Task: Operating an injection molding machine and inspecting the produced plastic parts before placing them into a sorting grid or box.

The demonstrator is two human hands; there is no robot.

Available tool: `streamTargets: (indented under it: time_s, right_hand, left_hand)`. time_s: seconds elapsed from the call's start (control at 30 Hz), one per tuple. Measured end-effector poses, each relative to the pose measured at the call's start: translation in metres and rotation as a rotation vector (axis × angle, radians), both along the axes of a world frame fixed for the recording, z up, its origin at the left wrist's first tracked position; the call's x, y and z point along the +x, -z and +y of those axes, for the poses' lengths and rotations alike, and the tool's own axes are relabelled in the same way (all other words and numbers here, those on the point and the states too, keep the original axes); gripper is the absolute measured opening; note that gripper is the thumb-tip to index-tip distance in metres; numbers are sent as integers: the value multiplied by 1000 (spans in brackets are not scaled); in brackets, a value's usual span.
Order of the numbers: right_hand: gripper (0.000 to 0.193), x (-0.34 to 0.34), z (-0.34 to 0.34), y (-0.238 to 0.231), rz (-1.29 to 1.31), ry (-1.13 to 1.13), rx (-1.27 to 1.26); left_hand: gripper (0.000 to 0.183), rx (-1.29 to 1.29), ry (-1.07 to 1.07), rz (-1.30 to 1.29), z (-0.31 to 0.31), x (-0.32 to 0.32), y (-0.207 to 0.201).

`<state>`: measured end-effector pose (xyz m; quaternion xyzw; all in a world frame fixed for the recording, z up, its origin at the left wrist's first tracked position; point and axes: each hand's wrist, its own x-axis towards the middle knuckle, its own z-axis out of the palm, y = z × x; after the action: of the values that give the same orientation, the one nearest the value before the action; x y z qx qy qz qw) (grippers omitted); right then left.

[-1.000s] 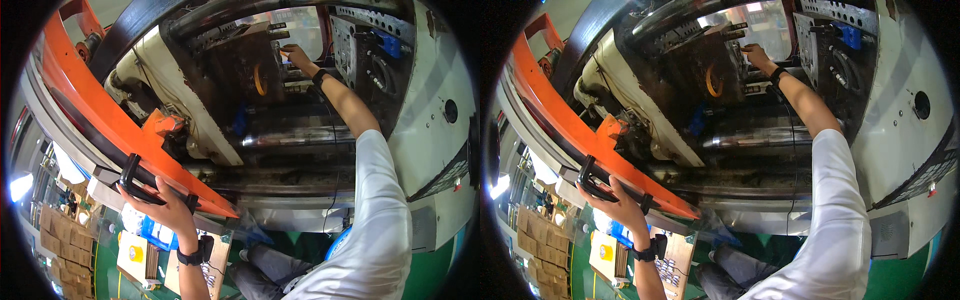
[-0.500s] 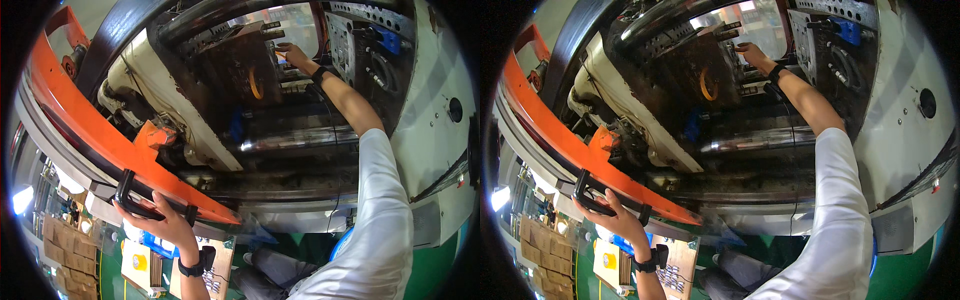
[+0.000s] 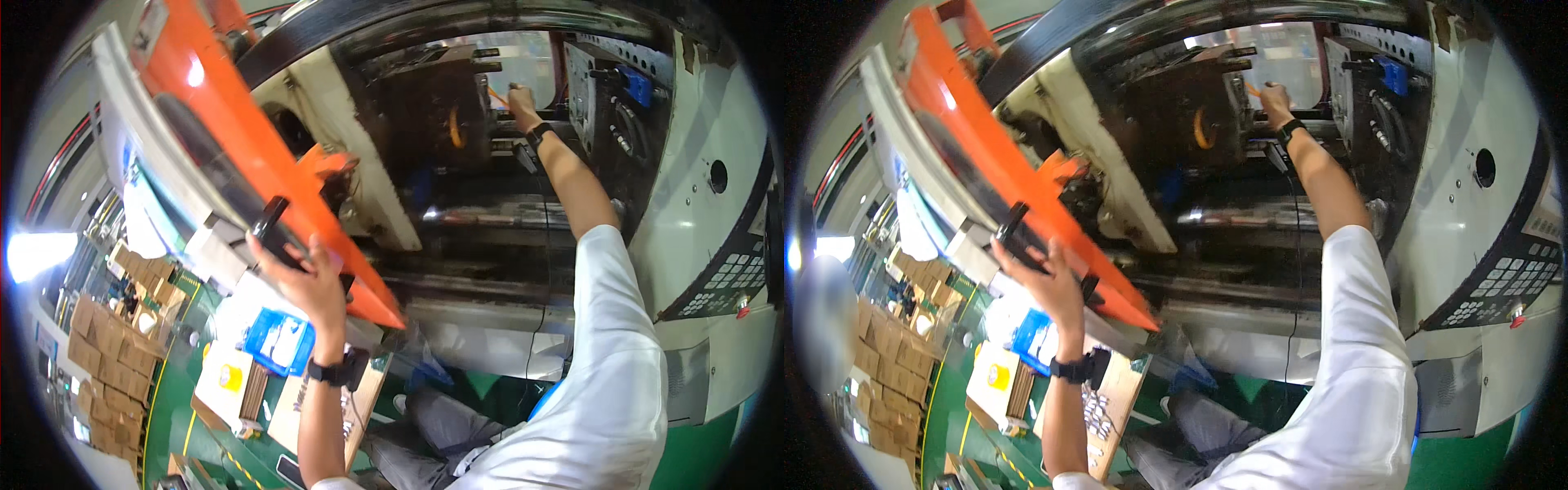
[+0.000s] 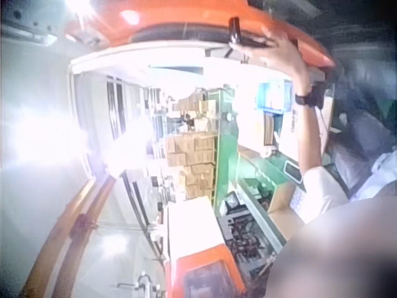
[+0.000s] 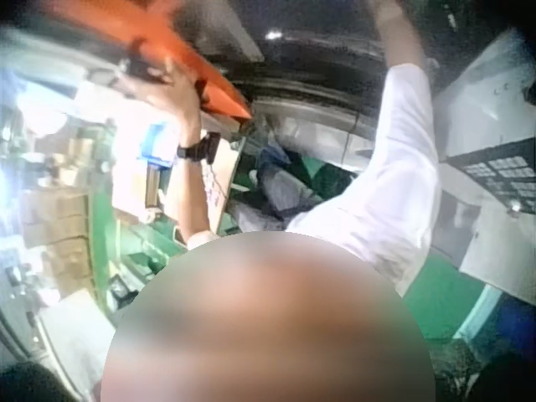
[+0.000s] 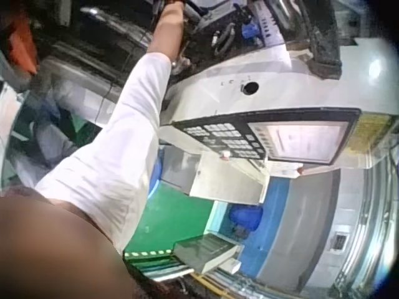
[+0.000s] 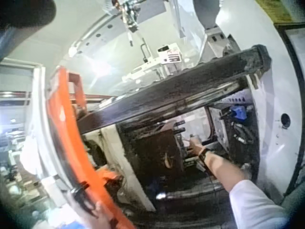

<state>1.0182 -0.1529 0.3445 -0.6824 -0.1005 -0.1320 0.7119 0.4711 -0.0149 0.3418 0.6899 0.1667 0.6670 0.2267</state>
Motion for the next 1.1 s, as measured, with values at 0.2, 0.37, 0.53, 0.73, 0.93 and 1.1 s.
streamTargets:
  time_s: [0.2,0.37,0.53,0.73,0.93,1.1]
  right_hand:
    - [25,-84,-7,-2,-103,-352,708]
    - [22,-218,-62,-17,-227,-599,805]
    - [24,-384,-115,4,-882,-343,411]
    - [8,-548,-52,96,-1368,-767,418]
    - [12,-650,66,202,-426,-1414,-318]
    - [11,-725,134,271,-708,-1646,-805]
  left_hand:
    - [89,269,-58,93,0,-14,3]
    - [91,-48,360,85,-50,-40,9]
    - [63,-21,676,185,-75,-95,48]
    - [19,-214,479,815,-50,-271,212]
    - [38,-796,-131,732,-52,-451,280]
    - [45,-629,-460,956,-29,-502,288]
